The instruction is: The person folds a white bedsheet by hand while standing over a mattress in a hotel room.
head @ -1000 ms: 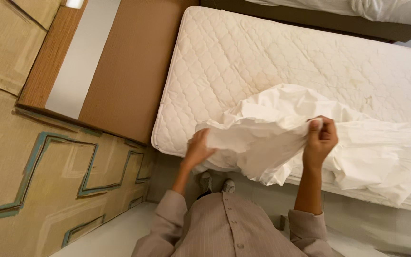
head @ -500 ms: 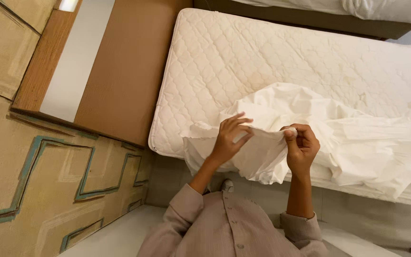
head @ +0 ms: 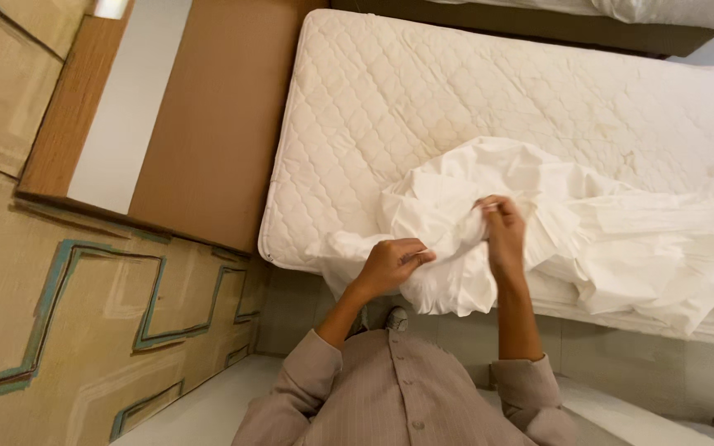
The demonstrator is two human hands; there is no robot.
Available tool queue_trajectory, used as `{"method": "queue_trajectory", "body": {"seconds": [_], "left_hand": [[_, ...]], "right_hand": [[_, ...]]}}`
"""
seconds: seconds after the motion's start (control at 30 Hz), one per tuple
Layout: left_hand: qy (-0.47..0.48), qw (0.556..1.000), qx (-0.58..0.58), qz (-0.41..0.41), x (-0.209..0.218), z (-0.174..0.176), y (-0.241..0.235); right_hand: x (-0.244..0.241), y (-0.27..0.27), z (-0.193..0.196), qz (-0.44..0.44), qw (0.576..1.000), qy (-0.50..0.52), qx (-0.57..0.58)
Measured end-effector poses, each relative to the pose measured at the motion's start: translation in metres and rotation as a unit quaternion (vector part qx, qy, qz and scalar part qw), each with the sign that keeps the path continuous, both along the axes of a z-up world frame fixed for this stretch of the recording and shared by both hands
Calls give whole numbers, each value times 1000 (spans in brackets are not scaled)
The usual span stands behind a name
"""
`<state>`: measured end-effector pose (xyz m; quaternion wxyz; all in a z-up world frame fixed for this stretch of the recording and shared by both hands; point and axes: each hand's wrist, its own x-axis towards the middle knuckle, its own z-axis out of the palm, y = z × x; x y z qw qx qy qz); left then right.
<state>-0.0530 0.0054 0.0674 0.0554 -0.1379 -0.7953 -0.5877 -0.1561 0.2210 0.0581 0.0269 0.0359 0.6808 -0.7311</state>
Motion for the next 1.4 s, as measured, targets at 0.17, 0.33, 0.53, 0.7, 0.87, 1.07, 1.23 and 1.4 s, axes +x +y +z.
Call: {"method": "queue_trajectory", "body": {"seconds": [0.17, 0.33, 0.53, 0.7, 0.87, 1.07, 1.23, 1.4], "left_hand": [[-46, 997, -4, 56, 10, -41, -15], [-11, 996, -42, 79, 17, -60, -30], [26, 998, 52, 33, 27, -135, -27], [-143, 963, -115, 197, 51, -225, -74], [-222, 885, -162, 377, 37, -297, -134], [-161, 865, -47, 473, -11, -226, -178], [-45, 943, 151, 293, -53, -115, -129], [86, 990, 113, 14, -53, -71, -66]], "right_hand": [[30, -51, 51, 268, 959, -16, 91], [22, -33, 23, 455, 870, 68, 178], [8, 41, 53, 144, 905, 265, 299], [11, 168, 51, -186, 891, 359, 207], [25, 253, 30, -296, 892, 332, 75], [22, 214, 66, -167, 950, 183, 188], [14, 81, 69, -49, 960, 53, 270], [4, -65, 7, 304, 915, 11, 265]]}}
